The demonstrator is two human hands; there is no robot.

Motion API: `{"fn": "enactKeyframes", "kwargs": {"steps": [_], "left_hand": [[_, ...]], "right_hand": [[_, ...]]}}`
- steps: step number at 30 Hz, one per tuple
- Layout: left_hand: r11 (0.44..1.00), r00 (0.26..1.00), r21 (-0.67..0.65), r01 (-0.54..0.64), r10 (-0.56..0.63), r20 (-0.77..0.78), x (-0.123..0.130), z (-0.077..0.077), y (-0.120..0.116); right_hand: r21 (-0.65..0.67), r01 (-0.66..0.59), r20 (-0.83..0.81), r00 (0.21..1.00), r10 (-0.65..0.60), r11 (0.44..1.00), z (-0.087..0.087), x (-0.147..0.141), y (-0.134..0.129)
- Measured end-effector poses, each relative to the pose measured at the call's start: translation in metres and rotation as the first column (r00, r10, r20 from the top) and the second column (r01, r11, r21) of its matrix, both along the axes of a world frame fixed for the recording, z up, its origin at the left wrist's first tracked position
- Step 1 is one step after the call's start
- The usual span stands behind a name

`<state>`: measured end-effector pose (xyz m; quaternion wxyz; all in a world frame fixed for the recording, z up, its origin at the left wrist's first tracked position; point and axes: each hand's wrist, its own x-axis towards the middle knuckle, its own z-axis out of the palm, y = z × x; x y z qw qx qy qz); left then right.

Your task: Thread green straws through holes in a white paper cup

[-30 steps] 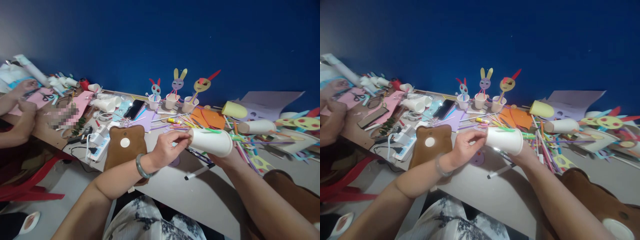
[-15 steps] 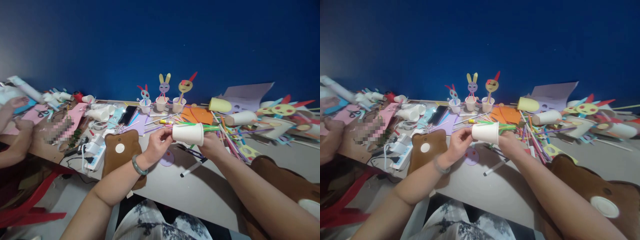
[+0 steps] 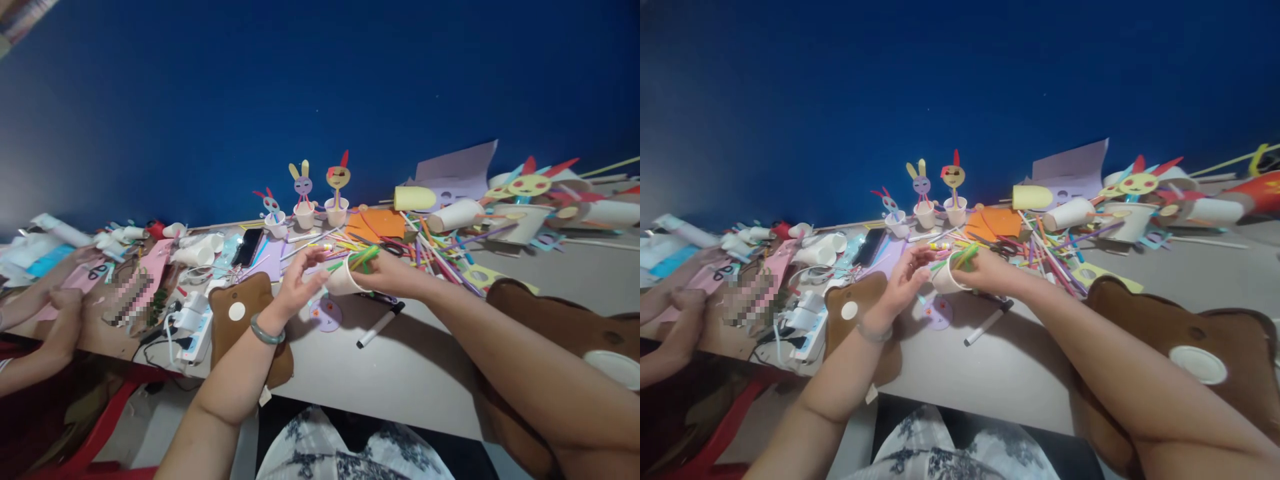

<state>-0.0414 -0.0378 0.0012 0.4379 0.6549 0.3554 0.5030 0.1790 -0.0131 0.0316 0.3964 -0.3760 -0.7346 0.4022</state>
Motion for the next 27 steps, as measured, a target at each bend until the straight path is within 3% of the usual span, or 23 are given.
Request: {"fn": "enactKeyframes", "kwargs": {"steps": [3, 5, 7, 13, 18, 23, 27], "left_hand": [[0.977, 0.964, 0.012, 0.215, -0.211, -0.16, 0.002, -0.001, -0.005], [0.959, 0.936, -0.022, 0.281, -0.279, -0.214, 0.004, -0.004, -0.006], [0.957, 0.931, -0.031, 0.288, -0.288, -0.224, 0.005, -0.007, -0.005], [0.985, 0.98, 0.0, 0.173, -0.172, -0.102, 0.007, -0.015, 0.003], [0.985, 0.985, -0.08, 0.156, -0.161, -0.064, 0.011, -0.023, 0.003], [0.984, 0.991, -0.125, 0.128, -0.132, -0.031, 0.01, -0.023, 0.002], [0.976, 0.977, -0.095, 0.195, -0.201, -0.068, 0.013, -0.019, 0.001]], "right_hand": [[-0.099, -0.219, 0.31, 0.92, 0.239, 0.971, 0.004, -0.002, -0.007], [-0.14, -0.25, 0.429, 0.856, 0.286, 0.958, 0.006, -0.003, -0.008], [-0.121, -0.231, 0.462, 0.847, 0.261, 0.965, 0.005, -0.004, -0.008], [0.089, -0.073, 0.226, 0.973, 0.052, 0.993, -0.004, -0.003, 0.002], [0.245, 0.037, 0.145, 0.987, -0.074, 0.969, -0.011, -0.002, 0.006], [0.165, -0.009, 0.161, 0.987, -0.018, 0.986, -0.009, -0.005, 0.003], [0.079, -0.084, 0.152, 0.986, 0.072, 0.993, -0.008, -0.011, -0.002]]}}
